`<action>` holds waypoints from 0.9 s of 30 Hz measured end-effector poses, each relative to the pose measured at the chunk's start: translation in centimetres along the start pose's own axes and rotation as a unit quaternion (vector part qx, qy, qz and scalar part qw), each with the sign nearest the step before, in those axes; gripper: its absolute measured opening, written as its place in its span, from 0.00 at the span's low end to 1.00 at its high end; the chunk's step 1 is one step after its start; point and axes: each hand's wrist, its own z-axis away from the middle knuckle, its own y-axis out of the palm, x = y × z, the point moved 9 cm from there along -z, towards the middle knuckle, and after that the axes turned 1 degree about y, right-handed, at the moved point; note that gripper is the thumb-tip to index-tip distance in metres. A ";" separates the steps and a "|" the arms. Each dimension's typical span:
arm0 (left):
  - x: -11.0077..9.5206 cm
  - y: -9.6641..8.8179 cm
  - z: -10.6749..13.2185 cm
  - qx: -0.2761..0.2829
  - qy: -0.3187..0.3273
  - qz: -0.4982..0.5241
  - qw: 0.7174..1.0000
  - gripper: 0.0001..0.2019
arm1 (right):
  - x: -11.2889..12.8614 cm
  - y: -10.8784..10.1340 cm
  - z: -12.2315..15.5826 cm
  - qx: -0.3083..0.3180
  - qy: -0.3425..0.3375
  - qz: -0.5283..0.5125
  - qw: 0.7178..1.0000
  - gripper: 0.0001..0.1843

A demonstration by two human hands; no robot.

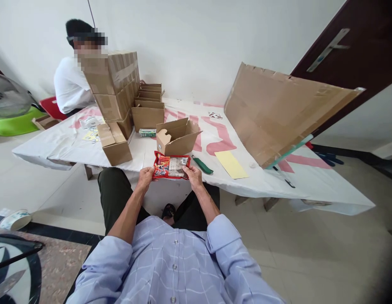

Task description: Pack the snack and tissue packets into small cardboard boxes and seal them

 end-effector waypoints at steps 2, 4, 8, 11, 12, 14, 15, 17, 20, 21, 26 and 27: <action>-0.9 0.3 0.2 -0.002 0.016 -0.005 1.000 0.24 | 0.7 0.1 0.1 -0.003 -0.006 -0.002 1.000 0.33; -2.2 0.5 0.6 -0.005 0.039 -0.007 0.999 0.25 | 2.0 0.5 0.5 0.010 -0.021 -0.009 1.000 0.34; -6.6 0.1 2.2 -0.011 0.126 -0.006 0.992 0.27 | 6.4 2.0 2.2 0.096 -0.092 -0.034 0.991 0.34; -10.8 0.0 4.1 0.011 0.245 -0.025 0.969 0.28 | 9.2 2.5 3.5 0.159 -0.127 -0.056 0.977 0.34; -11.6 0.2 4.6 0.028 0.266 -0.034 0.963 0.28 | 9.5 2.4 3.8 0.175 -0.128 -0.062 0.974 0.34; -11.8 1.1 4.8 0.075 0.258 -0.057 0.961 0.30 | 9.4 1.9 3.9 0.192 -0.110 -0.069 0.973 0.33; -11.4 1.6 4.5 0.102 0.241 -0.068 0.963 0.31 | 8.9 1.3 3.8 0.192 -0.096 -0.072 0.974 0.32; -10.3 2.5 3.3 0.141 0.206 -0.082 0.965 0.33 | 7.6 -0.1 3.4 0.173 -0.070 -0.082 0.979 0.31; -9.9 2.8 0.1 0.115 0.212 -0.122 0.963 0.33 | 5.8 -2.8 2.5 0.131 -0.051 -0.105 0.985 0.32; -10.5 2.8 -1.0 0.088 0.237 -0.157 0.955 0.33 | 5.4 -3.6 2.2 0.121 -0.048 -0.106 0.986 0.32; -16.4 7.5 -2.5 0.044 0.444 -0.383 0.809 0.34 | 4.7 -6.6 0.1 0.073 -0.045 -0.073 0.994 0.31; -17.3 9.3 -2.2 0.063 0.472 -0.417 0.774 0.33 | 4.9 -6.9 -0.4 0.067 -0.047 -0.069 0.994 0.30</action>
